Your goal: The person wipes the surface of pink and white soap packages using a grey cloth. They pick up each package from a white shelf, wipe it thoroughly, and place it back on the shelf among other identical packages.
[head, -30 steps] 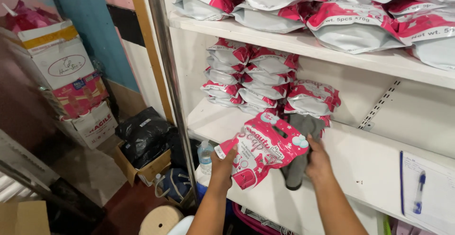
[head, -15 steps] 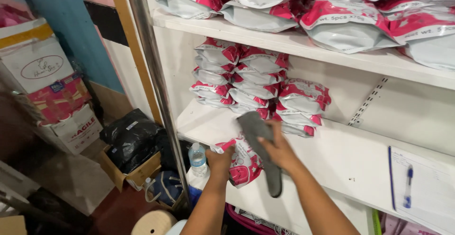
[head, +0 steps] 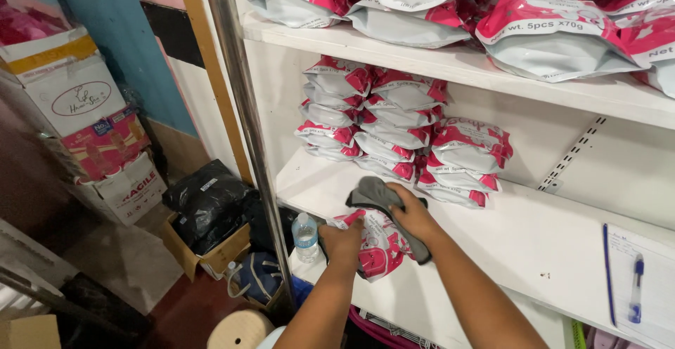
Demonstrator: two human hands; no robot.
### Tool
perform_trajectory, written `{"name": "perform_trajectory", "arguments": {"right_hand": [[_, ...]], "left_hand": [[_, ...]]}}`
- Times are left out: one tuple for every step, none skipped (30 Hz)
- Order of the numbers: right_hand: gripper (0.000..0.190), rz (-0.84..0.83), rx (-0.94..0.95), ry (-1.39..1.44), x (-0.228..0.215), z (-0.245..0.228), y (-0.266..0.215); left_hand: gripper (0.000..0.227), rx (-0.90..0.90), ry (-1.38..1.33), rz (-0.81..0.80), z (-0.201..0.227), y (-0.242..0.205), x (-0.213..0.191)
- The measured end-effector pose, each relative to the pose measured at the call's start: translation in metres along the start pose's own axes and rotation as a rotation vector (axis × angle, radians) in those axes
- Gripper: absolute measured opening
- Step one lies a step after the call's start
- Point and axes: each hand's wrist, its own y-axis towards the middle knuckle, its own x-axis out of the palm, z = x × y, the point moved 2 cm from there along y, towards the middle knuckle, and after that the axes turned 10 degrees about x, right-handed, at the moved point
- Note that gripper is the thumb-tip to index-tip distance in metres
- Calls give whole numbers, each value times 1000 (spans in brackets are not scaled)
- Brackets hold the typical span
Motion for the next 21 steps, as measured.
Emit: {"name": "perform_trajectory", "arguments": {"right_hand": [[56,1,1,0,-8,7,-8],[59,6,-102,-48,-16,13,-18],[63,11,-204,-96,-23,18,-28],[63,14,-202,-98,-35,18,-42],[62,-7,-243,-157,-45,17,-56],[62,-31,-283,-219,-56,16,-72],[62,-30,-281,-223,-67,17,-83],[58,-14,-251,-335,-78,17,-95],[55,1,-221,-446,-89,17,-106],[55,3,-220,-447,-98,17,-111],[54,5,-220,-532,-105,17,-116],[54,7,-218,-618,-114,17,-122],[54,10,-213,-620,-120,10,-122],[53,16,-59,-735,-128,6,-120],[54,24,98,-847,-137,1,-118],[54,25,100,-846,-135,-2,-115],[58,112,222,-683,-136,-5,-111],[62,197,338,-516,-137,-8,-105],[62,199,334,-515,-126,-10,-95],[62,244,89,-426,-114,-15,-85],[62,288,-153,-332,-101,-21,-76]], "left_hand": [[86,0,0,-1,-1,1,1],[86,6,14,2,-3,2,2],[85,11,29,5,-4,2,2],[85,11,29,1,-5,2,3],[82,14,-77,-11,-6,2,3],[80,14,-184,-22,-8,1,5],[80,12,-187,-26,-6,-1,4],[79,-7,-215,-29,-4,-3,2],[79,-26,-243,-33,-3,-6,0],[79,-26,-243,-36,-4,-4,0],[79,-22,-218,-31,-5,-3,0],[79,-19,-191,-28,-7,-3,1],[79,-21,-191,-33,-5,-6,-1],[81,-33,-163,-32,-3,-9,-1],[83,-46,-135,-30,-1,-11,-2],[83,-46,-134,-32,-7,-9,0],[85,-18,-100,-23,-13,-8,2],[86,13,-68,-11,-16,-4,3],[86,17,-69,-10,-14,-3,4],[88,0,-60,-6,-14,-3,4],[89,-16,-52,-3,-15,-3,4]]}}
